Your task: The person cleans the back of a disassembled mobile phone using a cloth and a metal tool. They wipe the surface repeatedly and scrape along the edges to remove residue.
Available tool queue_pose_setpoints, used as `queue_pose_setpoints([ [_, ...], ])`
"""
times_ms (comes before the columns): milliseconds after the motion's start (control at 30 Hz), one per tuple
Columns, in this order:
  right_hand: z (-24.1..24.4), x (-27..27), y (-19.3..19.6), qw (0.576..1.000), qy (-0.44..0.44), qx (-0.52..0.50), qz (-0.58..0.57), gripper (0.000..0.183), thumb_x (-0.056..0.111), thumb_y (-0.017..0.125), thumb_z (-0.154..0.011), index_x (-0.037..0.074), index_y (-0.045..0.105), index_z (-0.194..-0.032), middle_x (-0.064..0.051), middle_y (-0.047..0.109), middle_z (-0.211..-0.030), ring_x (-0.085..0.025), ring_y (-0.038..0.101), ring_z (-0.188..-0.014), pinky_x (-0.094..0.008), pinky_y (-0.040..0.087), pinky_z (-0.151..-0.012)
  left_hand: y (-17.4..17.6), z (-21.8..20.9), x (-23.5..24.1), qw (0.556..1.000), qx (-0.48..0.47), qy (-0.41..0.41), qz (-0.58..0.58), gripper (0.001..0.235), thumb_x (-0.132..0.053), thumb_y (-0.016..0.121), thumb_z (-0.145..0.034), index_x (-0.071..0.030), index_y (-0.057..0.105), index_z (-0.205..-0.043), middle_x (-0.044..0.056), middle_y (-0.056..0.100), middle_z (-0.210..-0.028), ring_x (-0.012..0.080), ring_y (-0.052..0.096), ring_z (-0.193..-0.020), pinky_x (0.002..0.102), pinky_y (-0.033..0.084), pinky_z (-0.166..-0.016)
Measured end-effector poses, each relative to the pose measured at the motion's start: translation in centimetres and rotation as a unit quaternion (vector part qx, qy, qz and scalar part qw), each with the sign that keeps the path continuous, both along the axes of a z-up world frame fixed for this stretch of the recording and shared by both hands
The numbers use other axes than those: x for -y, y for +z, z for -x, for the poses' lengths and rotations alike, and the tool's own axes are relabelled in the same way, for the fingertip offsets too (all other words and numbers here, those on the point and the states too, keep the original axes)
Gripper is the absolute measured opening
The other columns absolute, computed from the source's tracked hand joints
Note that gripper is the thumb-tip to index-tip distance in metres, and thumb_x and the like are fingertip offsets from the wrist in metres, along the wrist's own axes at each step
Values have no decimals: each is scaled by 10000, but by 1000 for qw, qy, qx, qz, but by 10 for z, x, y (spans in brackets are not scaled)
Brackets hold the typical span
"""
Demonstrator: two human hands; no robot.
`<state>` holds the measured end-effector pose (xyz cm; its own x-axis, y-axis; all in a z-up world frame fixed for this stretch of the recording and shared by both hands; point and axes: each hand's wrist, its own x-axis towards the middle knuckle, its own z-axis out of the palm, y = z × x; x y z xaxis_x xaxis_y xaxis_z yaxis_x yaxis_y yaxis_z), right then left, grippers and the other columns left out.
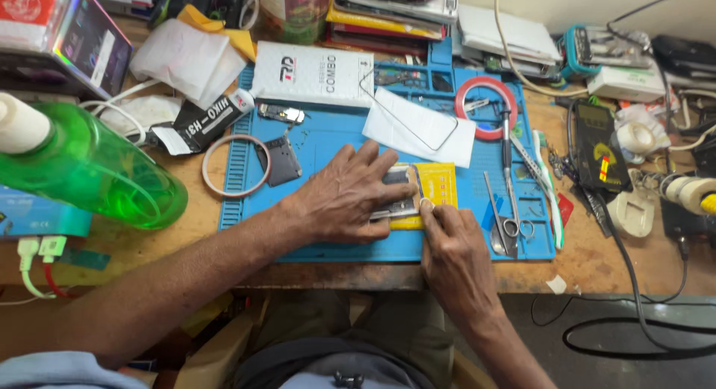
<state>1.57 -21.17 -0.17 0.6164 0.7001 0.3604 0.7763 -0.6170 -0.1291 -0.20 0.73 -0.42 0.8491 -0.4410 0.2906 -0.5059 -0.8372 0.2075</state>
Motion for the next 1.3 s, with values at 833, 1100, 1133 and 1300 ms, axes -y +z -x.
queue_pose_setpoints([
  [833, -24, 13, -14, 998, 49, -10, -32, 432, -53, 638, -803, -21, 686, -1231, -153, 638, -1008, -326, 593, -944, -405, 513, -854, -1, 6, 6, 1000, -19, 9, -16, 656, -405, 746, -712, -226, 624, -1330, 128, 524, -1063, 316, 493, -1041, 500, 430, -759],
  [1100, -47, 6, -4, 995, 98, 26, 10, 366, 14, 680, -843, -12, 684, -1208, -144, 654, -1047, -306, 603, -961, -389, 534, -853, -2, 5, 7, 999, -11, 6, -32, 545, -418, 729, -769, -196, 645, -1260, 129, 518, -1098, 304, 502, -1049, 485, 445, -772],
  [1133, -45, 8, -4, 994, 102, 27, 26, 403, 5, 676, -823, -22, 682, -1225, -143, 654, -1037, -302, 605, -950, -386, 539, -845, -2, 8, 9, 999, -15, 7, -29, 556, -419, 732, -752, -202, 646, -1256, 130, 518, -1092, 307, 501, -1054, 487, 445, -773],
  [1300, -56, -1, 4, 990, 129, 46, 42, 434, 7, 678, -813, -33, 675, -1245, -134, 655, -1037, -278, 613, -930, -373, 555, -838, 6, 4, 3, 999, -40, 10, -29, 644, -393, 731, -700, -222, 628, -1312, 123, 517, -1048, 309, 497, -1046, 493, 440, -758],
])
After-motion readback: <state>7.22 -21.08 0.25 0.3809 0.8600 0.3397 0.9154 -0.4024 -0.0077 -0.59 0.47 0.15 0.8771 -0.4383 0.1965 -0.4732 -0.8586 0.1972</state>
